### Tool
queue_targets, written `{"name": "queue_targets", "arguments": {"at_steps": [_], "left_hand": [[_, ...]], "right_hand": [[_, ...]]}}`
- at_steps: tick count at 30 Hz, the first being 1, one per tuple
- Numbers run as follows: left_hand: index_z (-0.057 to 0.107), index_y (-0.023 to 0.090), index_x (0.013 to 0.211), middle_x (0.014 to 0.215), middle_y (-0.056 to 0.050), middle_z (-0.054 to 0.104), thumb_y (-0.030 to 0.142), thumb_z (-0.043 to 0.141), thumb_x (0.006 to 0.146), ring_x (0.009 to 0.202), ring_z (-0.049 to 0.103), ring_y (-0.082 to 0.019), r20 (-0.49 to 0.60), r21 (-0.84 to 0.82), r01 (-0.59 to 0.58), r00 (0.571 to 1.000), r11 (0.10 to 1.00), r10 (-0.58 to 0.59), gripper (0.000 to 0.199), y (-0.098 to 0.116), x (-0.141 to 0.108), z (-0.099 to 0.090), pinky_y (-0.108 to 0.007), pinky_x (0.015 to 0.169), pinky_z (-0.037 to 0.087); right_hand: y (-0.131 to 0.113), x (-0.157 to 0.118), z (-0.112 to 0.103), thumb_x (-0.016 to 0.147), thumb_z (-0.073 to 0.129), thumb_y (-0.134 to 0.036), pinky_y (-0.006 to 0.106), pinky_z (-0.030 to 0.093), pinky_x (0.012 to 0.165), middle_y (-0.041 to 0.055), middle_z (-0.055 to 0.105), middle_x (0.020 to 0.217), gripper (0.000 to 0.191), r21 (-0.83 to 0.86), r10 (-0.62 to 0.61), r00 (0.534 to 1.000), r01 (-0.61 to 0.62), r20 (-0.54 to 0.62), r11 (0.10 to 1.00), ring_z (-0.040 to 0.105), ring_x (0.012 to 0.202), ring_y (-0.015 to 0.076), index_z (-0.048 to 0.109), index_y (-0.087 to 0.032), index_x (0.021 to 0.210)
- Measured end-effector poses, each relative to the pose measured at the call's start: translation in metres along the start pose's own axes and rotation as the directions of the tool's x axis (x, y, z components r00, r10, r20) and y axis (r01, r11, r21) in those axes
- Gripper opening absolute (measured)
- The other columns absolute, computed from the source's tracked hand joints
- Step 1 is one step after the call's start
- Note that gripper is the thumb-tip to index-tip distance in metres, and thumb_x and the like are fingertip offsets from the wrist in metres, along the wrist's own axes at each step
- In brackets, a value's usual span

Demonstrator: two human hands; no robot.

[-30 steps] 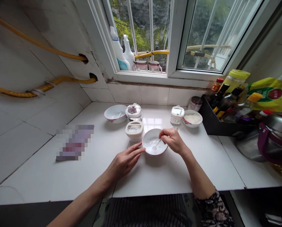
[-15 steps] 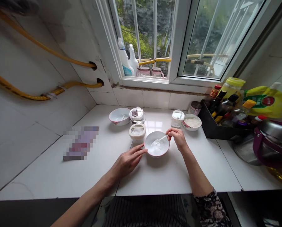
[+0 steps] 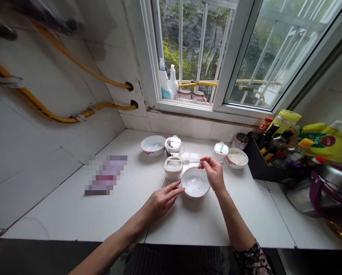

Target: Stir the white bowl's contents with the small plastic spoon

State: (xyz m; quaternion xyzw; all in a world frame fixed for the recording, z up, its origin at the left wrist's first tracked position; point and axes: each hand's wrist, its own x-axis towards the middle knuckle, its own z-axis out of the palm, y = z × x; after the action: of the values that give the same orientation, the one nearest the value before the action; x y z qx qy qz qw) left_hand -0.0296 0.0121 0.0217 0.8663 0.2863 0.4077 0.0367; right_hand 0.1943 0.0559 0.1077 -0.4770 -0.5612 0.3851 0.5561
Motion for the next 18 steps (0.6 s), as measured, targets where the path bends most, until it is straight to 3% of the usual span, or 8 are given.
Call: {"name": "queue_targets", "arguments": {"at_steps": [3, 7, 9, 11, 14, 18], "left_hand": [[0.058, 0.018, 0.131, 0.134, -0.017, 0.062, 0.001, 0.046, 0.091, 0.118, 0.066, -0.024, 0.000, 0.002, -0.002, 1.000, 1.000, 0.002, 0.045, 0.000, -0.001, 0.001, -0.033, 0.088, 0.063], [0.058, 0.017, 0.130, 0.133, -0.017, 0.062, -0.001, 0.045, 0.090, 0.118, 0.066, -0.024, -0.005, 0.010, -0.008, 1.000, 1.000, 0.008, 0.046, 0.000, -0.001, 0.001, -0.034, 0.088, 0.063], [0.058, 0.017, 0.130, 0.135, -0.017, 0.061, -0.002, 0.044, 0.088, 0.120, 0.065, -0.024, -0.004, 0.006, -0.011, 1.000, 1.000, 0.011, 0.049, 0.000, -0.001, 0.001, -0.034, 0.088, 0.063], [0.057, 0.018, 0.132, 0.137, -0.015, 0.060, -0.002, 0.045, 0.087, 0.122, 0.064, -0.023, 0.002, -0.002, -0.005, 1.000, 1.000, 0.005, 0.051, 0.000, -0.001, 0.001, -0.034, 0.089, 0.063], [0.057, 0.018, 0.132, 0.137, -0.016, 0.060, -0.002, 0.045, 0.088, 0.122, 0.064, -0.024, 0.016, -0.008, 0.008, 1.000, 1.000, -0.008, 0.050, 0.000, -0.002, 0.000, -0.035, 0.090, 0.063], [0.058, 0.018, 0.132, 0.137, -0.017, 0.060, -0.002, 0.045, 0.089, 0.122, 0.064, -0.024, 0.024, -0.005, 0.001, 1.000, 1.000, -0.001, 0.049, -0.001, -0.004, 0.000, -0.034, 0.089, 0.063]], "right_hand": [[-0.006, -0.002, 0.020, 0.090, 0.056, -0.035, 0.037, 0.049, 0.077, 0.0038, 0.071, 0.075, 0.016, -0.176, -0.198, 0.980, 0.196, 0.005, 0.965, 0.066, 0.072, 0.0198, 0.064, -0.021, 0.092], [-0.004, -0.005, 0.034, 0.094, 0.049, -0.019, 0.041, 0.044, 0.085, 0.0044, 0.074, 0.076, 0.017, -0.416, -0.495, 0.837, 0.545, 0.231, 0.728, 0.063, 0.071, 0.0199, 0.065, -0.022, 0.089], [-0.003, -0.005, 0.031, 0.093, 0.048, -0.016, 0.041, 0.042, 0.086, 0.0039, 0.074, 0.076, 0.019, -0.434, -0.543, 0.795, 0.604, 0.271, 0.669, 0.062, 0.070, 0.0196, 0.065, -0.022, 0.089], [-0.004, -0.004, 0.019, 0.093, 0.049, -0.018, 0.040, 0.043, 0.085, 0.0032, 0.072, 0.074, 0.016, -0.434, -0.523, 0.832, 0.547, 0.186, 0.716, 0.062, 0.071, 0.0202, 0.065, -0.022, 0.089], [-0.005, -0.003, -0.004, 0.089, 0.051, -0.025, 0.037, 0.044, 0.076, 0.0009, 0.065, 0.064, 0.015, -0.389, -0.370, 0.927, 0.363, 0.060, 0.847, 0.060, 0.069, 0.0211, 0.063, -0.022, 0.081], [0.000, -0.006, -0.026, 0.081, 0.049, -0.023, 0.035, 0.042, 0.071, -0.0007, 0.056, 0.053, 0.017, -0.398, -0.221, 0.965, 0.260, 0.140, 0.880, 0.055, 0.067, 0.0210, 0.062, -0.023, 0.070]]}}
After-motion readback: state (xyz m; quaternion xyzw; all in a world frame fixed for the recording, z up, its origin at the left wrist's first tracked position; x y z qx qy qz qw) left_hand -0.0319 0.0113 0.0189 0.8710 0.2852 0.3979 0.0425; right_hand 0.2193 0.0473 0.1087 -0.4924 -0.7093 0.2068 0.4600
